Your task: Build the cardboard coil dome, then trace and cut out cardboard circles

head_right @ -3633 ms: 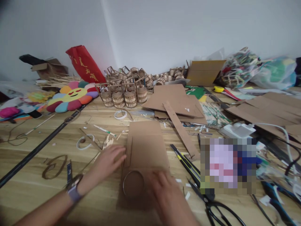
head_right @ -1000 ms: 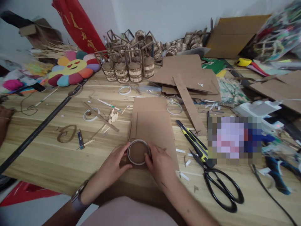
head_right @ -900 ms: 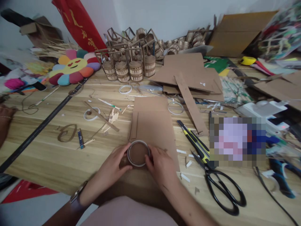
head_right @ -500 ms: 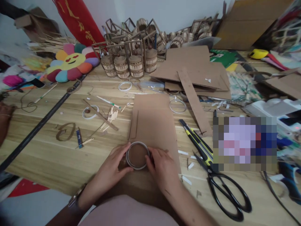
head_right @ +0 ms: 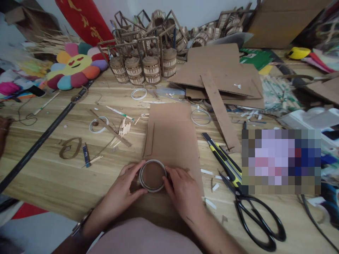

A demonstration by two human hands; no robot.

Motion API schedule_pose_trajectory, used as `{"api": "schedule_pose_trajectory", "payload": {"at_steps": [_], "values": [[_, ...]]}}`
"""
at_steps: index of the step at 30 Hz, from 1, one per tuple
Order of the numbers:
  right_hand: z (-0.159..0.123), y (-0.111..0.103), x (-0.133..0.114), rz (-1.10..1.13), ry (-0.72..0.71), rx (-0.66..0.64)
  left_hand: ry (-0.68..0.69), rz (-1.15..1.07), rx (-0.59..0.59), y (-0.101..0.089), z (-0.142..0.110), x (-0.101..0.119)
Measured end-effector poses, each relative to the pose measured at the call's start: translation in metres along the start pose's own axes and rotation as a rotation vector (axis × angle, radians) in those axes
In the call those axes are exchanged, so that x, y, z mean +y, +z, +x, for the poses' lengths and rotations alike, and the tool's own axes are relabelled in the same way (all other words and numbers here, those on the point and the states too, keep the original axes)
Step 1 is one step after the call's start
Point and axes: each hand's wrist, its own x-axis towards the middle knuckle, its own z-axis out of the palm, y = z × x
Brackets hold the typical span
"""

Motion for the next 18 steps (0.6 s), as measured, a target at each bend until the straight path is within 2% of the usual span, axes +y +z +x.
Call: {"api": "schedule_pose_trajectory", "payload": {"at_steps": [6,18], "values": [[-0.0006,-0.0006,0.0013,-0.002,-0.006,-0.030,0.004,-0.020,-0.001,-0.0004,-0.0005,-0.0022],[0.0002,-0.0009,-0.0002,0.010,-0.009,0.003,-0.011,-0.040,-0.014,-0.0050,-0.0004,0.0023]]}}
